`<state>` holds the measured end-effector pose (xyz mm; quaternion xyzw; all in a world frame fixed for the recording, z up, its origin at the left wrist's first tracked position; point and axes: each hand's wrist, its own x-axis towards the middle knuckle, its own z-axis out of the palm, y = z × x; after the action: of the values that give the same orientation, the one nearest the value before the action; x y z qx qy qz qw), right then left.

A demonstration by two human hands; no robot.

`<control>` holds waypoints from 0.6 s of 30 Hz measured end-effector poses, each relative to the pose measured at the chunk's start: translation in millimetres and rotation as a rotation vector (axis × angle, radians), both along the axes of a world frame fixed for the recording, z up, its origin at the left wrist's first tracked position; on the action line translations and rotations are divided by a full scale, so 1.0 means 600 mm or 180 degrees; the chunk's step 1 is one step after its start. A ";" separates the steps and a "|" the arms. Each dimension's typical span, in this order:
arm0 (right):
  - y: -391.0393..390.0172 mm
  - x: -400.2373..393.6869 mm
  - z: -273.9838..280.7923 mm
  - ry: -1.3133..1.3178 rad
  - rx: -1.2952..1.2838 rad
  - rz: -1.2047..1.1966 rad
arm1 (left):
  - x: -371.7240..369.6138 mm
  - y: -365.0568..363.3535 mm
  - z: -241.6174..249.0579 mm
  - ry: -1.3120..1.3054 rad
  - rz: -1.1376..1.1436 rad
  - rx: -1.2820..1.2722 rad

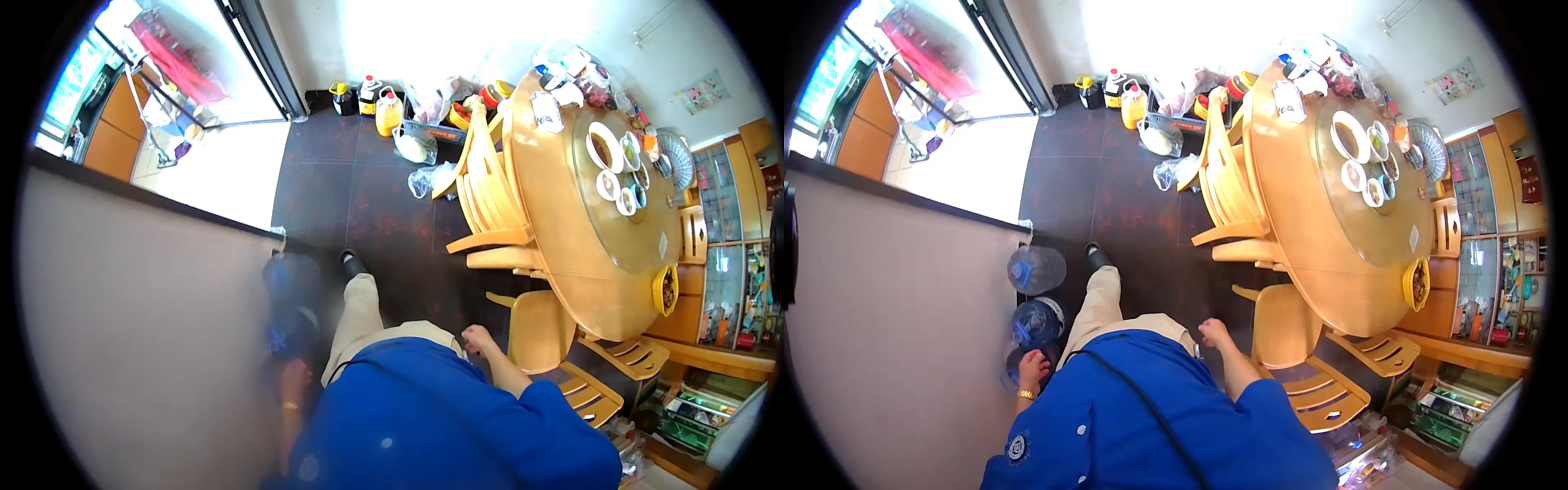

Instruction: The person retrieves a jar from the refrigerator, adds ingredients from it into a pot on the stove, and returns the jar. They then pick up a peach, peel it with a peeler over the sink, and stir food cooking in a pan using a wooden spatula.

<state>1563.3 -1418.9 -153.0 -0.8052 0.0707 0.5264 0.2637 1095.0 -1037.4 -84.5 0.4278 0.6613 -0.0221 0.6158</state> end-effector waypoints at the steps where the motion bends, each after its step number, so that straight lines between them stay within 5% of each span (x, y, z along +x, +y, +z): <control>1: 0.023 0.013 0.005 0.0192 -0.0224 0.0393 | 0.010 0.011 -0.010 -0.0200 0.0303 -0.0132; 2: 0.047 0.017 0.009 0.0076 -0.0164 0.0219 | 0.027 0.034 -0.028 -0.0172 0.0397 -0.0335; 8: 0.318 0.151 0.068 -0.0112 0.0075 0.0050 | 0.085 0.256 -0.144 -0.0762 -0.2279 0.2354; 10: 0.409 0.214 0.078 -0.0322 0.0547 -0.0099 | 0.161 0.366 -0.134 -0.0365 -0.0664 -0.0049; 11: 0.450 0.243 0.079 -0.0500 0.0740 -0.0309 | 0.215 0.416 -0.095 -0.0157 -0.0197 -0.0212; 14: 0.541 0.308 0.092 -0.0701 0.1055 -0.0643 | 0.297 0.599 -0.102 -0.0501 -0.0269 0.0019; 16: 0.577 0.327 0.080 -0.0752 0.1040 -0.0723 | 0.369 0.686 -0.043 -0.1238 0.0135 0.0295; 17: 0.591 0.334 0.070 -0.0757 0.0997 -0.0602 | 0.411 0.721 -0.007 -0.1824 0.0295 0.0393; 18: 0.597 0.338 0.062 -0.0769 0.0937 -0.0501 | 0.508 0.722 0.123 -0.0862 0.0058 0.0680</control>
<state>1766.1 -1060.6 -115.8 -0.8073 0.0236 0.4083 0.4254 1399.6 -604.3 -10.9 0.4839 0.5747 0.1117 0.6504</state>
